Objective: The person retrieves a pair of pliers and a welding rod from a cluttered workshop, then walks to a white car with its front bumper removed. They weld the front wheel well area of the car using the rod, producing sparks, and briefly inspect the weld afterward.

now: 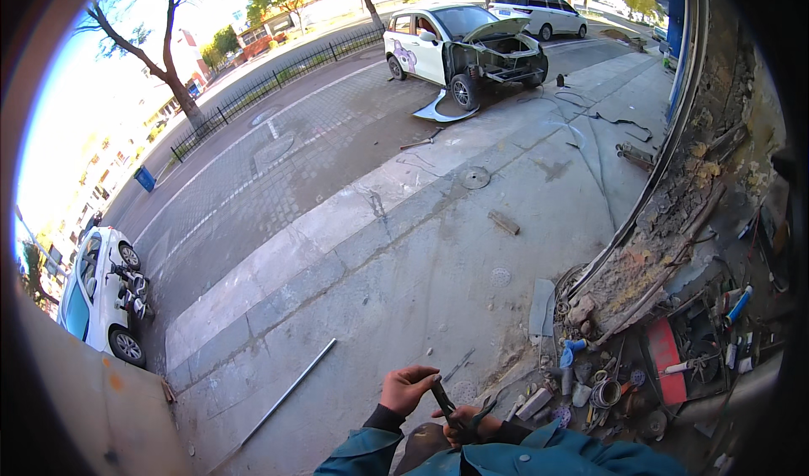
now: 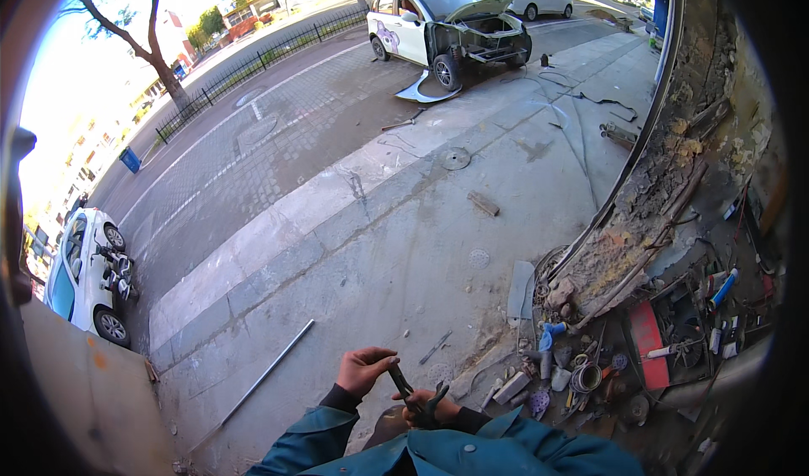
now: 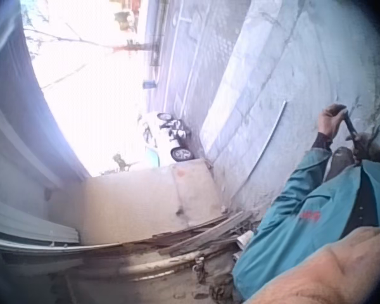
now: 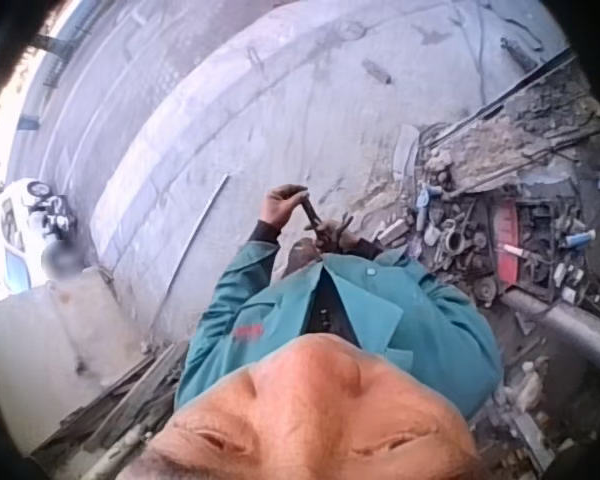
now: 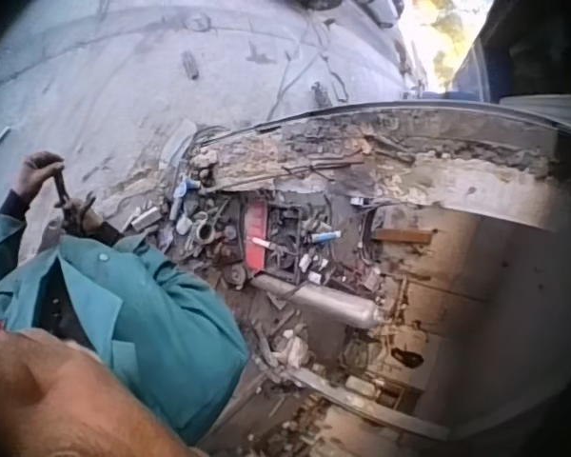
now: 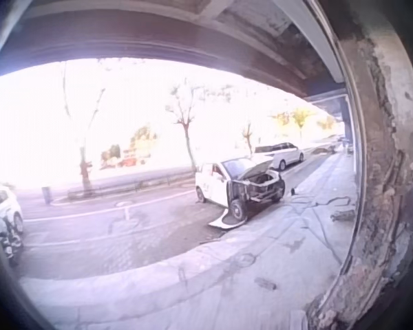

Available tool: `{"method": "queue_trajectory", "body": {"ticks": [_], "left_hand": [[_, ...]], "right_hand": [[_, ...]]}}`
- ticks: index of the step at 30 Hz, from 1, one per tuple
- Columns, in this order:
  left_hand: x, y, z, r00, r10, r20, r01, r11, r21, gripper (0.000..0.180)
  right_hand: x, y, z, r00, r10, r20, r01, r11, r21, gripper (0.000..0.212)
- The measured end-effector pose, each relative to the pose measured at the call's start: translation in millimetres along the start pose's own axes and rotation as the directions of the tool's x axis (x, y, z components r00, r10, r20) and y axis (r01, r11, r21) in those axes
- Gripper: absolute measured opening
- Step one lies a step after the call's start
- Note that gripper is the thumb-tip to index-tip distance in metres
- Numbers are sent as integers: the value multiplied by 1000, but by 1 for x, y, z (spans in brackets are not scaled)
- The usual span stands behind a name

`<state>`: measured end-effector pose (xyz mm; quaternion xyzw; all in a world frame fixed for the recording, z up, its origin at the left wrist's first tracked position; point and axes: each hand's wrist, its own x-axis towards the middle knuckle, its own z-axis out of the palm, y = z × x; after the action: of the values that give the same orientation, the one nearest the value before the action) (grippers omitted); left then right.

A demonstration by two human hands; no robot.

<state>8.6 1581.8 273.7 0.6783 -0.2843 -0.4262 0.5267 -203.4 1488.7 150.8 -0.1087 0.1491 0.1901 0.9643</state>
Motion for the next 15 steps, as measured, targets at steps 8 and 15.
{"method": "queue_trajectory", "body": {"ticks": [8, 15], "left_hand": [[177, 16, -32, 930, 62, 362, 63, 944, -324, 48], [353, 49, -64, 983, 76, 167, -59, 993, -106, 25]], "right_hand": [[35, -142, -5, 995, -46, -93, 49, 998, 40, 66], [89, -315, 21, 966, -126, -226, 121, 992, -37, 70]]}}
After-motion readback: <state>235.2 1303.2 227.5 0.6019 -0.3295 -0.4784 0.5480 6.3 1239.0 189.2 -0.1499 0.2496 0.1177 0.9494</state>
